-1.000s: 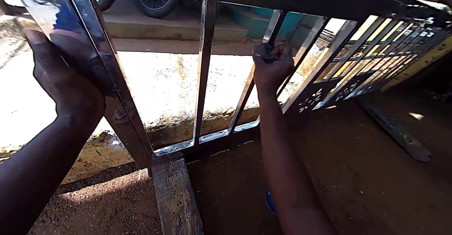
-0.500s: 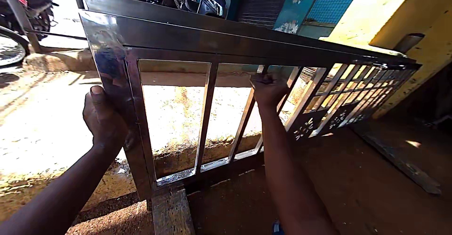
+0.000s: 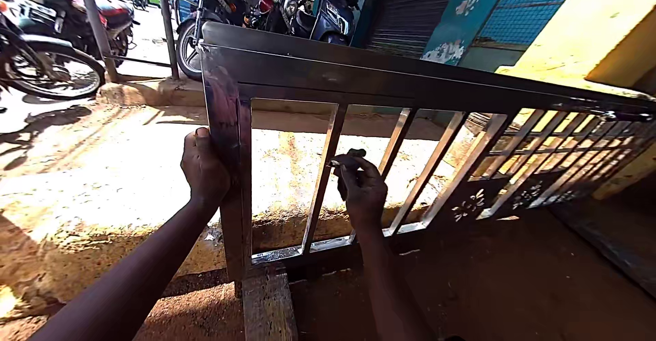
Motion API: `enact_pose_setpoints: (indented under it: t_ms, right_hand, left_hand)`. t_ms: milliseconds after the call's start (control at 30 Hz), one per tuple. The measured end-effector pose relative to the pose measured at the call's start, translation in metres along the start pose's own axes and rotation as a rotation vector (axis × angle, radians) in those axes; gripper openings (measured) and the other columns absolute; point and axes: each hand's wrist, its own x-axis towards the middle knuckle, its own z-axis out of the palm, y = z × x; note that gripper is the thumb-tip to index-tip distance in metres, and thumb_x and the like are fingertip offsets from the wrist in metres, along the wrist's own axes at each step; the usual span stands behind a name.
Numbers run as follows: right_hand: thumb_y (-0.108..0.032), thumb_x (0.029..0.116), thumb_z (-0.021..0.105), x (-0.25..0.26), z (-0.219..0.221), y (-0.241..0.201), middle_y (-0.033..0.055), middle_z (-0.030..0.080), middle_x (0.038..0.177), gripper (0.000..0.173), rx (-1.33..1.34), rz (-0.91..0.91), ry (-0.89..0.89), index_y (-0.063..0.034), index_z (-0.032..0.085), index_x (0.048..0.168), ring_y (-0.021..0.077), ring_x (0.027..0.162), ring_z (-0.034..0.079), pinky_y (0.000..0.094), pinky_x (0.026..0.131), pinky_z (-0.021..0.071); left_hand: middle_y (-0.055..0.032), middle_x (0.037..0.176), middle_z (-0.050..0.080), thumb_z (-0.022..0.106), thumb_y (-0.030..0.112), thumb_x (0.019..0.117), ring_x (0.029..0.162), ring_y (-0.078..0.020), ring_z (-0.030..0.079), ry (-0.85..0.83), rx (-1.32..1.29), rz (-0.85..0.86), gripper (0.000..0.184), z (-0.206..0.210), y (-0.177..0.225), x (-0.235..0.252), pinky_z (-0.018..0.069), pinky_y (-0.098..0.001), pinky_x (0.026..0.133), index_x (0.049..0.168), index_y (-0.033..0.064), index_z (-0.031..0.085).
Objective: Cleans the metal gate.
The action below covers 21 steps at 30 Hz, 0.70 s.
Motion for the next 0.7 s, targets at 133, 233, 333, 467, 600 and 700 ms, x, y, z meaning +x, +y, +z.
enact_pose_setpoints:
  t_ms: [133, 233, 333, 467, 600, 700]
  right_hand:
    - [-0.005, 0.0935, 0.071, 0.019, 0.038, -0.006, 0.0070, 0.073, 0.088, 0.024, -0.036, -0.139, 0.070, 0.0026, 0.070, 0.116, 0.0036, 0.063, 0.063, 0.0220, 0.062, 0.0560]
    - [-0.001, 0.0804, 0.080, 0.075, 0.055, -0.050, 0.0059, 0.069, 0.079, 0.025, -0.041, -0.269, 0.252, 0.0061, 0.068, 0.102, 0.0012, 0.062, 0.061, 0.0182, 0.062, 0.0539]
    - [-0.005, 0.0794, 0.082, 0.068, 0.052, -0.043, 0.0025, 0.065, 0.074, 0.020, -0.090, -0.285, 0.267, -0.0002, 0.065, 0.089, 0.0013, 0.054, 0.056, 0.0180, 0.052, 0.0495]
    - [-0.004, 0.0788, 0.082, -0.007, 0.041, 0.030, 0.0002, 0.070, 0.077, 0.016, -0.027, -0.191, 0.157, -0.0015, 0.069, 0.088, 0.0006, 0.055, 0.060, 0.0191, 0.052, 0.0541]
    - [-0.009, 0.0771, 0.083, 0.043, 0.047, -0.009, 0.0054, 0.068, 0.071, 0.018, -0.161, -0.326, 0.175, 0.0014, 0.069, 0.083, 0.0045, 0.055, 0.060, 0.0216, 0.054, 0.0526]
    - [-0.009, 0.0707, 0.082, 0.091, 0.060, -0.052, 0.0086, 0.066, 0.069, 0.017, -0.283, -0.466, 0.292, -0.0023, 0.067, 0.073, 0.0127, 0.059, 0.061, 0.0284, 0.056, 0.0484]
  left_hand:
    - [-0.0046, 0.094, 0.064, 0.024, 0.050, 0.1093, 0.087, -0.0145, 0.066, 0.015, 0.021, 0.012, 0.054, 0.002, 0.002, -0.003, 0.0555, -0.0429, 0.081, 0.121, 0.0082, 0.057]
    - [-0.0051, 0.093, 0.065, 0.024, 0.049, 0.1091, 0.087, -0.0150, 0.067, 0.023, 0.038, 0.013, 0.055, 0.003, 0.002, -0.003, 0.0557, -0.0438, 0.080, 0.121, 0.0081, 0.058]
    - [-0.0011, 0.090, 0.064, 0.026, 0.047, 0.1093, 0.084, -0.0102, 0.066, 0.040, 0.014, 0.013, 0.050, 0.005, 0.000, -0.004, 0.0562, -0.0385, 0.078, 0.116, 0.0098, 0.059]
    - [-0.0015, 0.084, 0.061, 0.027, 0.047, 0.1089, 0.078, -0.0123, 0.064, 0.037, 0.005, -0.004, 0.050, 0.005, 0.003, -0.001, 0.0545, -0.0401, 0.074, 0.113, 0.0097, 0.059]
    - [-0.0007, 0.083, 0.061, 0.027, 0.047, 0.1094, 0.076, -0.0117, 0.064, 0.035, 0.007, 0.001, 0.049, 0.005, 0.003, 0.001, 0.0556, -0.0392, 0.073, 0.114, 0.0097, 0.059]
    - [0.0001, 0.085, 0.063, 0.028, 0.047, 0.1096, 0.079, -0.0099, 0.066, 0.037, -0.006, 0.015, 0.049, 0.006, 0.002, 0.003, 0.0569, -0.0377, 0.075, 0.116, 0.0101, 0.058]
